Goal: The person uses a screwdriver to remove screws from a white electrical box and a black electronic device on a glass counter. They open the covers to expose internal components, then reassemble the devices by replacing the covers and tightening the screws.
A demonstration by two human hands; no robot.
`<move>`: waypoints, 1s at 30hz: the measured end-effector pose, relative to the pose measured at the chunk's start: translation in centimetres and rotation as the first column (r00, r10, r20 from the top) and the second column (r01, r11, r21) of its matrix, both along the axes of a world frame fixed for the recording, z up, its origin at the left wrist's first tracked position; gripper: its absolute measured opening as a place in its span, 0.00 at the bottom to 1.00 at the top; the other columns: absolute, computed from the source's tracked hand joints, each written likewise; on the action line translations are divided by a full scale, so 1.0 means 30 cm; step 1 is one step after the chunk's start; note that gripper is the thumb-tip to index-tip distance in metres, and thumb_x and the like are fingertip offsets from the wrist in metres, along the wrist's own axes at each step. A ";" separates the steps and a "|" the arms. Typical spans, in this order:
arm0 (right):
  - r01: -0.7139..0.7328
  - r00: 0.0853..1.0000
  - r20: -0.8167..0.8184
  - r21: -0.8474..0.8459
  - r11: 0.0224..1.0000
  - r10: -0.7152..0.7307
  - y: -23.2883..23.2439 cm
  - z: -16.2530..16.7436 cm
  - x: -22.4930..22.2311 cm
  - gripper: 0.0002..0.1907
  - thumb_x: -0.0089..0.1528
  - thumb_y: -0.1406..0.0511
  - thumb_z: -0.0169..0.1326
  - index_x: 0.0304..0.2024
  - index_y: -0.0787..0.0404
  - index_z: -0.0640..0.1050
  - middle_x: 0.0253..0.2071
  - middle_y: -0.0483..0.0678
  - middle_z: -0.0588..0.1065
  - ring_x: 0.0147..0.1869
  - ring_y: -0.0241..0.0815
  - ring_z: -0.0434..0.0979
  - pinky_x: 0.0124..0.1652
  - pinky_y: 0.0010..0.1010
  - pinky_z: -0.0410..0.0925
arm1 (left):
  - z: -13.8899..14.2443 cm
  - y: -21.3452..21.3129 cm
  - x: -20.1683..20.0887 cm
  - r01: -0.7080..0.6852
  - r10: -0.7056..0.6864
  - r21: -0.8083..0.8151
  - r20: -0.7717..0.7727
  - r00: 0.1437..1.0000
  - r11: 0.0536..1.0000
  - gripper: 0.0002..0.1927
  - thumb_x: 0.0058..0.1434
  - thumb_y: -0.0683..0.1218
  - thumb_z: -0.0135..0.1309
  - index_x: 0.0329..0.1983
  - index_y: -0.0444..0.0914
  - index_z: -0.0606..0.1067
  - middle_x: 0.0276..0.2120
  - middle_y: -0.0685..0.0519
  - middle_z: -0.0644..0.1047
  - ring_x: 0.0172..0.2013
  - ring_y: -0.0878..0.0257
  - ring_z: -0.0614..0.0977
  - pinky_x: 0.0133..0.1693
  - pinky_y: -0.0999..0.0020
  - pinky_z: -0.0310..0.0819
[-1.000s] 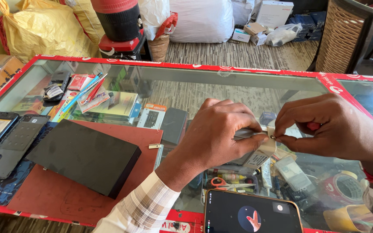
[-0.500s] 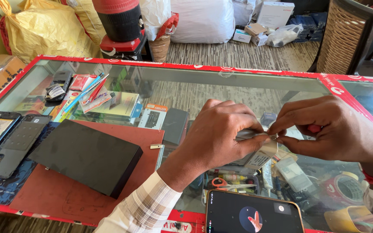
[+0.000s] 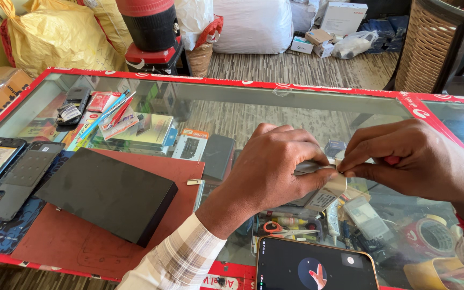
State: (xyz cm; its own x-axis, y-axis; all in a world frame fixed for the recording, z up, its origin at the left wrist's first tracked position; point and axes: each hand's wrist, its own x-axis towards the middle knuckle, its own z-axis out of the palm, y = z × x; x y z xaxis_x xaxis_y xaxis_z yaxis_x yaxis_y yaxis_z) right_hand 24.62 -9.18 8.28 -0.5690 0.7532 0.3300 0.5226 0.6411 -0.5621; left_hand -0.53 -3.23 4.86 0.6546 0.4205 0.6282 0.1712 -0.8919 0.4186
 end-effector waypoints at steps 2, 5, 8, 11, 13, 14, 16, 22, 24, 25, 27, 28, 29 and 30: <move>0.026 0.999 0.026 -0.020 0.999 -0.026 0.000 -0.011 0.012 0.07 0.58 0.69 0.62 0.39 0.56 0.84 0.38 0.39 0.82 0.37 0.29 0.79 0.31 0.18 0.70 | 0.001 0.000 -0.001 -0.003 0.003 0.000 -0.001 1.000 1.000 0.13 0.59 0.57 0.62 0.32 0.44 0.83 0.36 0.59 0.83 0.41 0.61 0.83 0.51 0.58 0.67; 0.264 0.958 0.122 -0.034 0.964 -0.258 -0.015 -0.018 0.026 0.08 0.55 0.71 0.66 0.37 0.58 0.87 0.36 0.42 0.80 0.32 0.33 0.75 0.27 0.22 0.66 | 0.006 -0.004 -0.003 -0.006 0.006 0.000 -0.009 1.000 1.000 0.13 0.59 0.58 0.62 0.33 0.44 0.83 0.36 0.58 0.83 0.42 0.60 0.83 0.52 0.57 0.68; 0.433 0.901 0.025 -0.080 0.898 -0.433 -0.044 0.012 0.079 0.21 0.58 0.74 0.53 0.53 0.62 0.83 0.38 0.49 0.79 0.28 0.35 0.69 0.26 0.27 0.65 | 0.013 -0.011 -0.011 0.009 -0.009 0.005 -0.016 1.000 1.000 0.16 0.56 0.60 0.64 0.33 0.43 0.83 0.37 0.57 0.83 0.42 0.60 0.84 0.54 0.56 0.68; 0.273 0.880 -0.414 0.043 0.961 -0.232 -0.024 -0.011 0.126 0.15 0.63 0.68 0.47 0.53 0.63 0.73 0.39 0.48 0.77 0.34 0.31 0.67 0.38 0.24 0.64 | 0.020 -0.013 -0.024 0.035 -0.035 0.077 -0.004 0.999 0.996 0.22 0.50 0.63 0.67 0.35 0.42 0.81 0.38 0.54 0.82 0.43 0.56 0.83 0.55 0.54 0.67; 0.235 0.782 -0.605 0.065 0.970 -0.149 0.005 -0.044 0.160 0.11 0.67 0.67 0.46 0.52 0.62 0.70 0.38 0.47 0.75 0.34 0.30 0.67 0.38 0.23 0.65 | 0.022 -0.010 -0.029 0.044 -0.041 0.139 -0.023 0.999 0.989 0.27 0.46 0.64 0.69 0.39 0.41 0.81 0.39 0.52 0.81 0.43 0.54 0.82 0.54 0.54 0.67; 0.258 0.750 -0.645 0.080 0.963 -0.147 0.009 -0.062 0.180 0.08 0.71 0.66 0.46 0.51 0.61 0.69 0.38 0.47 0.73 0.33 0.30 0.66 0.38 0.23 0.65 | 0.020 -0.009 -0.028 0.037 -0.031 0.135 -0.046 0.998 0.990 0.26 0.47 0.63 0.69 0.40 0.41 0.80 0.39 0.52 0.81 0.42 0.54 0.82 0.53 0.54 0.69; 0.331 0.715 -0.681 0.134 0.934 -0.156 0.011 -0.093 0.219 0.06 0.79 0.65 0.45 0.49 0.61 0.68 0.37 0.46 0.68 0.32 0.30 0.64 0.37 0.23 0.63 | 0.017 -0.006 -0.023 0.027 -0.016 0.127 -0.090 0.996 0.991 0.25 0.48 0.61 0.69 0.42 0.41 0.80 0.38 0.53 0.81 0.42 0.55 0.83 0.49 0.56 0.72; 0.448 0.434 -0.889 0.071 0.891 -0.148 0.016 -0.125 0.238 0.12 0.83 0.55 0.42 0.52 0.53 0.72 0.25 0.37 0.59 0.24 0.24 0.51 0.27 0.18 0.47 | 0.009 -0.006 -0.022 0.012 -0.003 0.159 -0.060 0.998 0.987 0.27 0.47 0.61 0.70 0.42 0.40 0.80 0.36 0.54 0.81 0.40 0.55 0.83 0.40 0.60 0.77; 0.511 0.416 -0.890 0.060 0.857 -0.186 0.006 -0.112 0.223 0.12 0.80 0.54 0.42 0.50 0.51 0.73 0.22 0.35 0.58 0.21 0.23 0.47 0.24 0.18 0.43 | 0.010 -0.006 -0.023 0.007 0.004 0.173 -0.066 0.998 0.985 0.27 0.47 0.62 0.70 0.42 0.40 0.80 0.36 0.53 0.80 0.40 0.55 0.83 0.40 0.60 0.77; 0.517 0.423 -0.885 0.060 0.854 -0.194 0.004 -0.096 0.219 0.11 0.79 0.55 0.42 0.48 0.50 0.73 0.21 0.34 0.58 0.20 0.23 0.46 0.23 0.18 0.42 | 0.011 -0.007 -0.023 0.002 0.011 0.179 -0.071 0.997 0.984 0.27 0.47 0.62 0.69 0.41 0.40 0.80 0.36 0.53 0.80 0.40 0.55 0.83 0.40 0.60 0.77; 0.447 0.426 -0.894 0.076 0.891 -0.138 0.026 -0.056 0.213 0.11 0.79 0.58 0.44 0.42 0.51 0.71 0.23 0.35 0.57 0.21 0.25 0.45 0.24 0.20 0.42 | 0.012 -0.006 -0.024 0.006 0.006 0.175 -0.068 0.998 0.985 0.27 0.48 0.62 0.69 0.42 0.40 0.79 0.36 0.53 0.80 0.40 0.56 0.83 0.40 0.61 0.77; 0.371 0.417 -0.906 0.092 0.924 -0.077 0.042 -0.031 0.214 0.14 0.81 0.61 0.45 0.38 0.54 0.69 0.26 0.35 0.56 0.23 0.26 0.45 0.26 0.20 0.42 | 0.012 -0.008 -0.024 0.009 0.002 0.170 -0.066 0.998 0.985 0.27 0.48 0.62 0.69 0.42 0.40 0.79 0.37 0.53 0.80 0.40 0.56 0.83 0.40 0.61 0.77; 0.292 0.408 -0.912 0.097 0.951 -0.032 0.059 -0.004 0.217 0.16 0.81 0.63 0.45 0.35 0.54 0.67 0.26 0.36 0.55 0.24 0.26 0.45 0.27 0.20 0.42 | 0.010 -0.012 -0.024 0.007 0.003 0.168 -0.055 0.998 0.986 0.28 0.48 0.62 0.69 0.44 0.40 0.79 0.38 0.53 0.81 0.40 0.57 0.83 0.41 0.62 0.78; 0.212 0.395 -0.919 0.101 0.972 0.009 0.075 0.023 0.220 0.18 0.81 0.65 0.46 0.33 0.55 0.65 0.27 0.36 0.54 0.25 0.26 0.45 0.28 0.20 0.43 | 0.010 -0.010 -0.023 0.006 0.001 0.171 -0.043 0.999 0.985 0.28 0.48 0.62 0.68 0.45 0.41 0.79 0.38 0.54 0.81 0.41 0.57 0.83 0.42 0.62 0.78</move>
